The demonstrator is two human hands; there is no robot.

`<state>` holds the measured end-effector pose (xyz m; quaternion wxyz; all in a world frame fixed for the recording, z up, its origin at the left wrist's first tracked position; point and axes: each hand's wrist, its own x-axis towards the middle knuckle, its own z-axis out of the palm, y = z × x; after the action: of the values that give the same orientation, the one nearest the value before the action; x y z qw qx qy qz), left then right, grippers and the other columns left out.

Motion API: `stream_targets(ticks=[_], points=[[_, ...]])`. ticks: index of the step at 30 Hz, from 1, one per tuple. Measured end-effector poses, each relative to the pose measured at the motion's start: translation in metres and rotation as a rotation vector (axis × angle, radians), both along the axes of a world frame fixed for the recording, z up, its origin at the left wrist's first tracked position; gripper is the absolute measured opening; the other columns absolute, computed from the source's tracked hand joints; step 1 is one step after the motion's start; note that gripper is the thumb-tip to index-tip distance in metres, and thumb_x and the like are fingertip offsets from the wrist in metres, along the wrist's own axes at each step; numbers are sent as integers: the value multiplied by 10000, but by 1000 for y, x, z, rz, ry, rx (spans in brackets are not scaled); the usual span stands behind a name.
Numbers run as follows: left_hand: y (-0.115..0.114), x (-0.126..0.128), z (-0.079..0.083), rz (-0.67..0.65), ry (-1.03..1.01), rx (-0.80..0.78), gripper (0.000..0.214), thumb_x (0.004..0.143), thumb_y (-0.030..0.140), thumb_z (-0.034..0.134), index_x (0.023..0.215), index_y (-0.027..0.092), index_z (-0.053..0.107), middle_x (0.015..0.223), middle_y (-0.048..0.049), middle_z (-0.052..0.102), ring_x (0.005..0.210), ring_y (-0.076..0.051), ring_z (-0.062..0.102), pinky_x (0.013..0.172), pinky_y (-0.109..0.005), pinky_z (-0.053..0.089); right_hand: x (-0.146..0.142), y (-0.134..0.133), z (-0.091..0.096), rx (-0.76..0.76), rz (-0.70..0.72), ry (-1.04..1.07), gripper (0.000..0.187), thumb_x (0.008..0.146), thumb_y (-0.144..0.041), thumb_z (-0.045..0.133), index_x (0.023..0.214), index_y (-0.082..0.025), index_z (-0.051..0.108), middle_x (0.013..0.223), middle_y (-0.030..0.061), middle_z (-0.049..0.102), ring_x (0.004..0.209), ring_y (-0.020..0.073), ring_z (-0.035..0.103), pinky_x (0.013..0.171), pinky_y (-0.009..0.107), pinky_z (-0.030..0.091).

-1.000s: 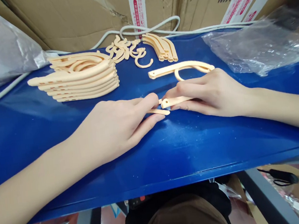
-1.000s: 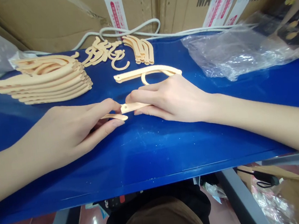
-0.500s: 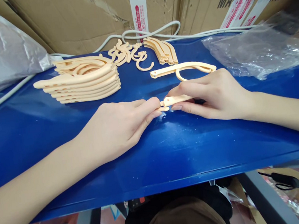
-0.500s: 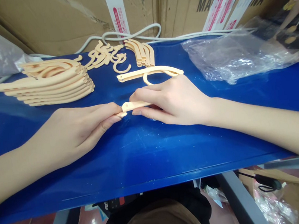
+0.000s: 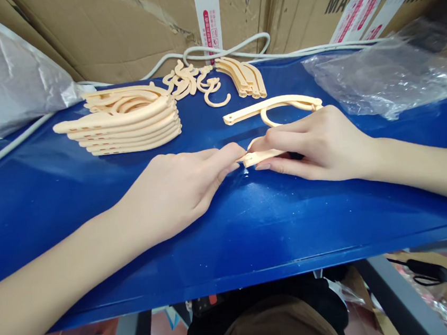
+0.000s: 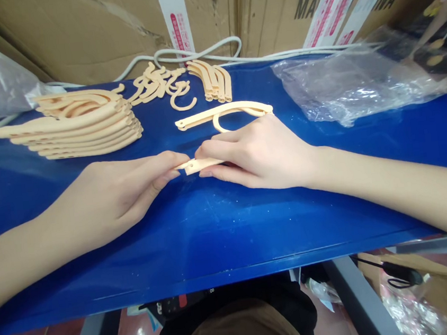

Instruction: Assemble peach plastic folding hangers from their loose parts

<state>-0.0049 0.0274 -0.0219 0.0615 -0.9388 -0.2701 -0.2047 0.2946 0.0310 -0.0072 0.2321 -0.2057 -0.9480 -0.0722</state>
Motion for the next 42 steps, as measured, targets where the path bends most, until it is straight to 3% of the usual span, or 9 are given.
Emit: stream_targets(ticks=[5,13,17,24,34,42], points=[[0,1,4,-14,18,14,380,1278,366,272,1371,295,634,1129,19,888,753,-184,816,567,-287,452,1,-1,2,3,11,5,365,1240,-362,516,1290,-153,812,1008,44,879,797,164,810,595,339,429],[-6,9,23,66,140,-173,524,1246,422,245,1236,262,744,1100,-25,887,814,-218,812,598,-300,438,2,-1,1,-39,-50,-43,418,1253,-438,436,1309,-230,795,979,29,862,810,184,809,598,347,431],[-6,8,21,77,107,-109,532,1236,472,249,1177,268,737,1002,-3,862,742,-203,766,587,-306,398,2,0,2,-50,-53,-67,473,1256,-476,392,1314,-232,793,971,40,859,783,194,797,593,352,441],[-13,15,28,90,262,-59,531,1204,409,270,1015,237,735,809,-41,736,575,-205,577,499,-318,257,1,1,0,-48,-12,-67,434,1250,-441,429,1323,-210,789,1061,53,886,782,203,809,616,344,504],[-11,9,17,81,149,-34,803,1232,633,67,1059,232,742,777,-23,689,562,-192,541,510,-297,271,2,3,-1,-92,-3,-82,494,1264,-486,378,1282,-199,779,1012,55,869,794,184,784,651,311,493],[-13,14,29,134,270,-106,695,1233,515,139,1099,231,759,820,-45,711,544,-209,536,493,-304,263,2,2,-1,-146,-13,-88,485,1257,-471,397,1267,-181,786,1031,78,869,830,205,793,672,323,508]])
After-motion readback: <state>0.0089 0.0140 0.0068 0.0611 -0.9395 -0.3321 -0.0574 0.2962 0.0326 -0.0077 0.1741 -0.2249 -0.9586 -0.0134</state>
